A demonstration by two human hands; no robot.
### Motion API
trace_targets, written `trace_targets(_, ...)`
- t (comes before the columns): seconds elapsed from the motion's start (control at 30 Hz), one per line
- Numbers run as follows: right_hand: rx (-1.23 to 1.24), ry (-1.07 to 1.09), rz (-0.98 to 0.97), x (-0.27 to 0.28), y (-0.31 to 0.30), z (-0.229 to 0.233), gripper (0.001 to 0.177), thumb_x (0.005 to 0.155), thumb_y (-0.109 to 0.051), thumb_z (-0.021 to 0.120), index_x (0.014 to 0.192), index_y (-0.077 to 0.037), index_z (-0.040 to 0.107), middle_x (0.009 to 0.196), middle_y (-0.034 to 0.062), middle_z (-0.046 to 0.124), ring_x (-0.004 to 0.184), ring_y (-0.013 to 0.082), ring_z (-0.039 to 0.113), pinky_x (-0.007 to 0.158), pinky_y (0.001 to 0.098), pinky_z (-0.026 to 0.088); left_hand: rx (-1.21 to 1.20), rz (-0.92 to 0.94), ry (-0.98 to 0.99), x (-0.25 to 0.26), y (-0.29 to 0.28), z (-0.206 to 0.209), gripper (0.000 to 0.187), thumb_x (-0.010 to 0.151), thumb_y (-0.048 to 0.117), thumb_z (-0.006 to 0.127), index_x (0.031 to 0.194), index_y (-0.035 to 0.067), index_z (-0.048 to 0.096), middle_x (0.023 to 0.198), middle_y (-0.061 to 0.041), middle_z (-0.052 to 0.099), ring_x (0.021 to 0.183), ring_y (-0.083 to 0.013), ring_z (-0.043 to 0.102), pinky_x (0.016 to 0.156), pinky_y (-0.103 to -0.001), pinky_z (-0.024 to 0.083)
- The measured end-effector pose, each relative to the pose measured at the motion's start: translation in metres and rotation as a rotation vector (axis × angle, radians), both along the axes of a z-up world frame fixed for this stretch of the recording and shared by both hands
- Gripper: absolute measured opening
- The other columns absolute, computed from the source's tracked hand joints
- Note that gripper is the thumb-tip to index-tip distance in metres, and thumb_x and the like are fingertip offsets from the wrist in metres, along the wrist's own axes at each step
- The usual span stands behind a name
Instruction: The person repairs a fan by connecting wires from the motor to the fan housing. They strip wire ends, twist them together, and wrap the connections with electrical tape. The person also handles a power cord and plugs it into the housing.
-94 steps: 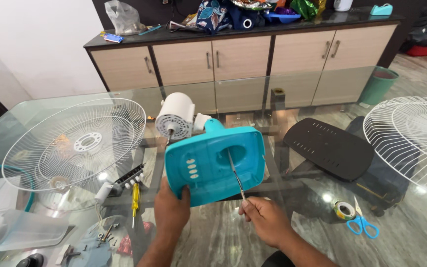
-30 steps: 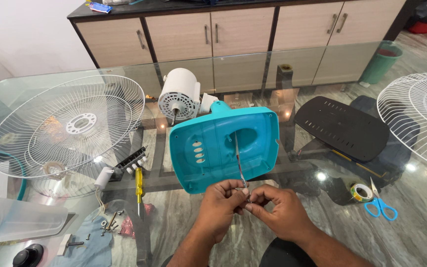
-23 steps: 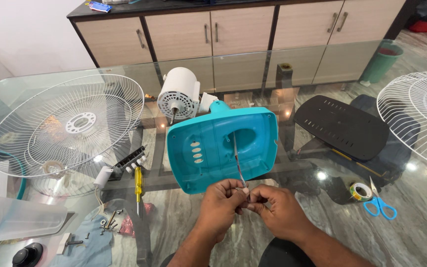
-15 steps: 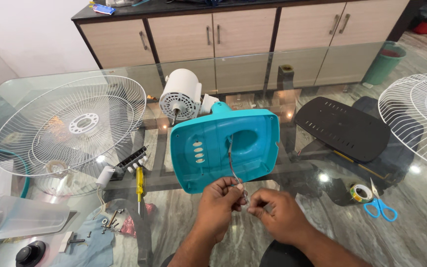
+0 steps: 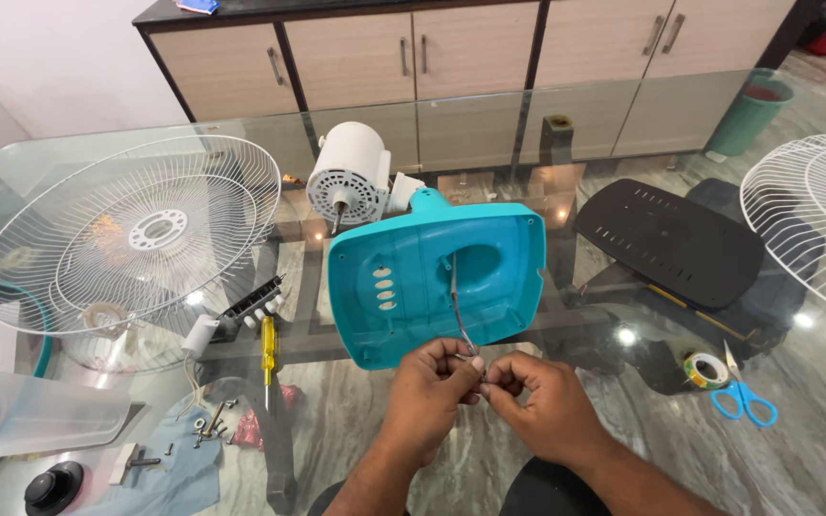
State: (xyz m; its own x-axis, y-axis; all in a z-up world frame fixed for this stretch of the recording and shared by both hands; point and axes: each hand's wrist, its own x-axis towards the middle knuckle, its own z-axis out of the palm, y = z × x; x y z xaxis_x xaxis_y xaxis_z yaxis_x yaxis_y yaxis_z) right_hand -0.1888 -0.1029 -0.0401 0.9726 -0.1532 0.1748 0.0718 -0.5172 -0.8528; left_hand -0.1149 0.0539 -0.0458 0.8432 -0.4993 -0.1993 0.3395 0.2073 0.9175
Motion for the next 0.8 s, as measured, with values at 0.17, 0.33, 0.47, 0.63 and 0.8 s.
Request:
trace_targets(0.17, -0.016, 0.046, -0.02, 0.002, 0.002, -0.005, 0.008, 0.085, -0.009, 0.071, 0.079, -0.005, 0.066, 0.062, 0.0041, 0.069, 0.054, 0.0135, 0.063, 0.05, 0.0326, 0.049, -0.013, 0.0, 0.012, 0.001, -0.001, 0.002, 0.01, 0.093, 0.007, 0.07, 0.1, 0.002, 0.065, 0.075, -0.003, 0.067, 0.067, -0.011, 0.065, 0.064, -0.028, 0.054)
trace_targets(0.33, -0.193, -0.044, 0.023, 0.003, 0.005, -0.008, 0.011, 0.085, -0.01, 0.066, 0.082, -0.007, 0.056, 0.057, 0.0062, 0.063, 0.047, 0.0195, 0.061, 0.045, 0.0374, 0.046, 0.019, 0.049, -0.008, -0.002, -0.003, 0.001, 0.01, 0.093, 0.008, 0.07, 0.098, 0.002, 0.064, 0.076, -0.004, 0.069, 0.066, -0.0112, 0.065, 0.064, -0.027, 0.055)
trace_targets(0.47, -0.245, -0.026, 0.015, 0.002, 0.004, -0.009, 0.012, 0.085, -0.011, 0.066, 0.082, -0.008, 0.055, 0.055, 0.0078, 0.062, 0.046, 0.0229, 0.061, 0.045, 0.0395, 0.046, 0.056, 0.081, 0.009, -0.005, -0.007, -0.001, 0.01, 0.093, 0.009, 0.069, 0.098, 0.002, 0.064, 0.077, -0.004, 0.07, 0.066, -0.011, 0.066, 0.064, -0.027, 0.055)
trace_targets(0.63, -0.256, -0.054, 0.01, -0.001, 0.004, -0.011, 0.012, 0.084, -0.01, 0.066, 0.082, -0.007, 0.055, 0.056, 0.0079, 0.061, 0.046, 0.0227, 0.061, 0.045, 0.0394, 0.047, 0.04, 0.11, -0.009, -0.008, -0.011, -0.002, 0.01, 0.093, 0.009, 0.07, 0.096, 0.001, 0.064, 0.077, -0.005, 0.069, 0.064, -0.0112, 0.063, 0.063, -0.027, 0.055)
trace_targets(0.8, -0.233, -0.103, 0.039, -0.006, 0.002, -0.011, 0.011, 0.082, -0.009, 0.067, 0.082, -0.007, 0.056, 0.058, 0.0068, 0.061, 0.047, 0.0217, 0.06, 0.045, 0.0379, 0.048, 0.078, 0.123, 0.002, -0.011, -0.01, 0.004, 0.011, 0.093, 0.009, 0.07, 0.096, 0.001, 0.064, 0.077, -0.006, 0.069, 0.065, -0.0114, 0.064, 0.063, -0.027, 0.055)
